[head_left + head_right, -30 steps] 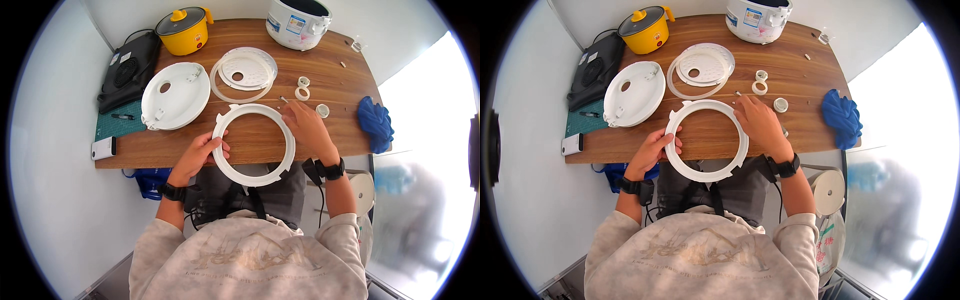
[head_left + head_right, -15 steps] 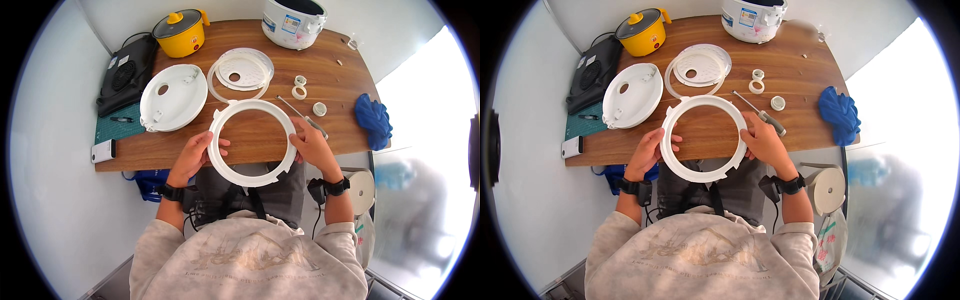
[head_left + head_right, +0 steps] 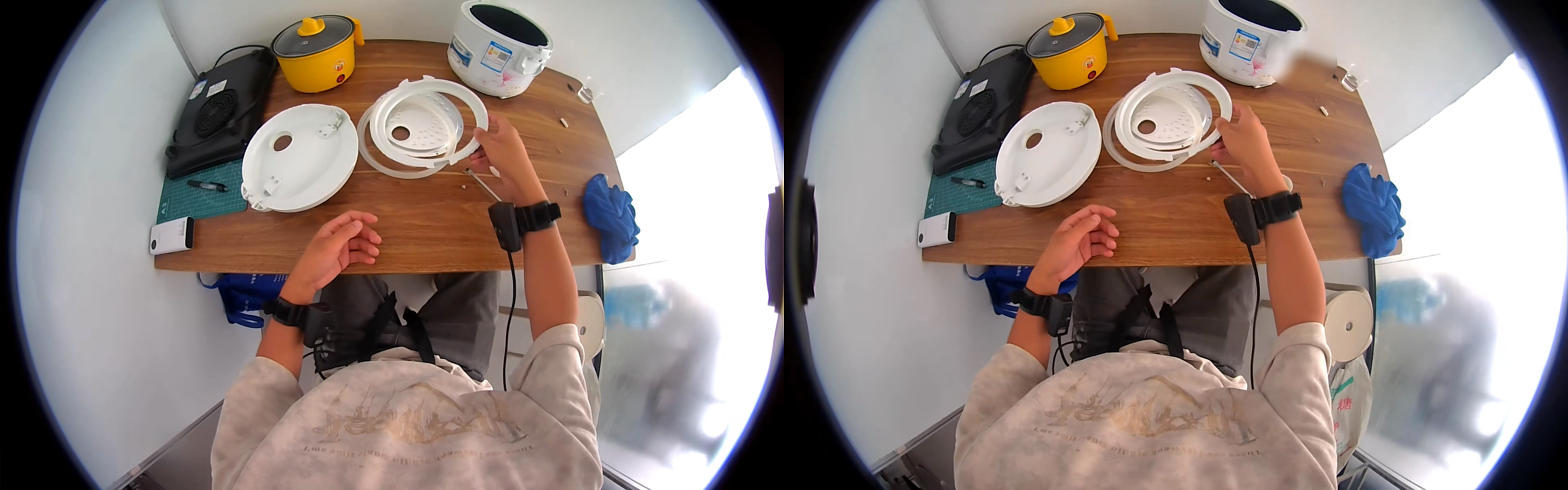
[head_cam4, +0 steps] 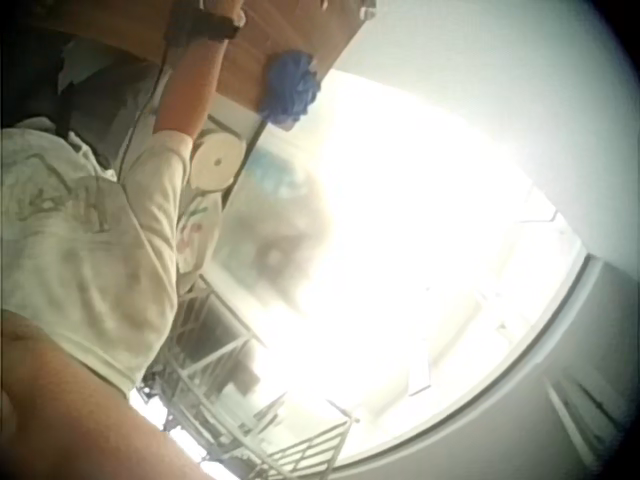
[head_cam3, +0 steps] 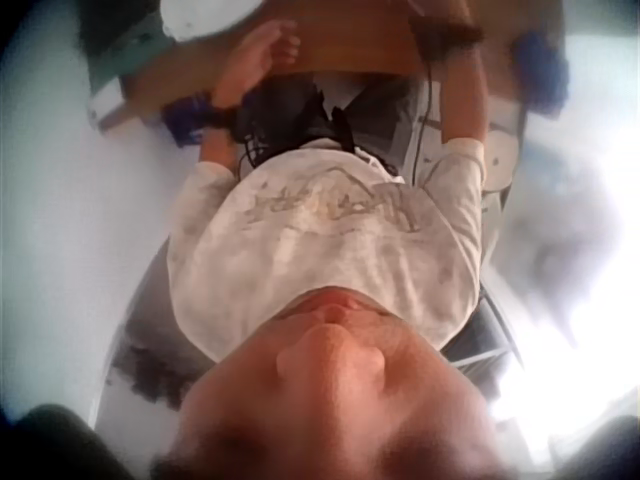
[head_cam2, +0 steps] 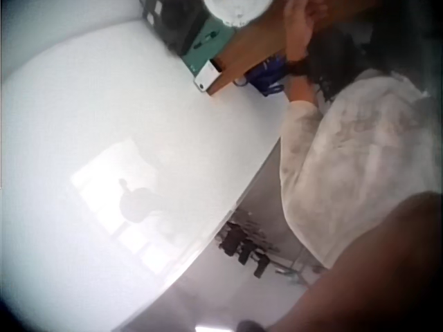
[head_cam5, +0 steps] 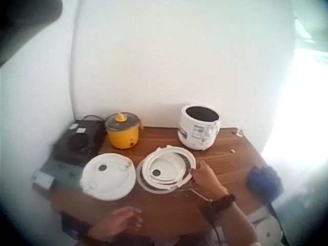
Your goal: The person disassembles a white rice cooker on a wooden table. They use a screwdriver to remove screws from the lid and body, then detach the lid, inner ring, and other components, placing them on the table.
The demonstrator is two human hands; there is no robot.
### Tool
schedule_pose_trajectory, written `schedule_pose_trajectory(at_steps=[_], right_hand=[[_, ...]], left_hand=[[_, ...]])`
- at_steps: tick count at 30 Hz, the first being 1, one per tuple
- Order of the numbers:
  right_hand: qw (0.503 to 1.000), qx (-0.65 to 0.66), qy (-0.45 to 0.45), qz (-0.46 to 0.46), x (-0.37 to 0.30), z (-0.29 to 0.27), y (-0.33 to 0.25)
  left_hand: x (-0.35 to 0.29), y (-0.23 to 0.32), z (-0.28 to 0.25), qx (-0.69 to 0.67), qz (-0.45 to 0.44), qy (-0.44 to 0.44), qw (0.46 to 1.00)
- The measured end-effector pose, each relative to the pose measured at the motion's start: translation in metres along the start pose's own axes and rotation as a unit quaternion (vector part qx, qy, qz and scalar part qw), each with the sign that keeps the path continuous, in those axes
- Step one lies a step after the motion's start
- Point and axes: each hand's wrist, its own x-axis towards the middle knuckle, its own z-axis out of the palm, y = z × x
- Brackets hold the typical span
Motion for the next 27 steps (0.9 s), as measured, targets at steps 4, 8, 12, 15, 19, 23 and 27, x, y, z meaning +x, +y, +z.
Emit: schedule_pose_trajectory(at_steps=[4,8,12,15,19,23,27], right_hand=[[1.000,0.007,-0.007,0.009,0.027,0.023,0.002],[0.997,0.035,-0.059,0.043,0.031,0.034,0.009],[0.995,0.041,-0.067,0.060,0.025,0.040,0.010],[0.992,0.067,-0.078,0.069,0.022,0.039,0.005],[0.990,0.098,-0.070,0.076,0.022,0.041,0.004],[0.988,0.127,-0.061,0.067,0.016,0.043,0.005],[0.995,0.071,-0.057,0.040,0.009,0.035,0.014]], left_hand=[[0.000,-0.002,-0.003,0.002,0.013,0.006,1.000],[-0.003,-0.003,-0.001,-0.004,0.018,0.015,1.000],[-0.002,-0.003,0.001,0.003,0.016,0.017,1.000],[-0.002,-0.003,0.000,0.004,0.017,0.017,1.000],[-0.001,-0.004,-0.001,0.001,0.017,0.014,1.000],[-0.001,-0.007,0.000,-0.037,0.035,0.042,0.998],[-0.009,0.003,-0.010,-0.099,0.041,0.118,0.987]])
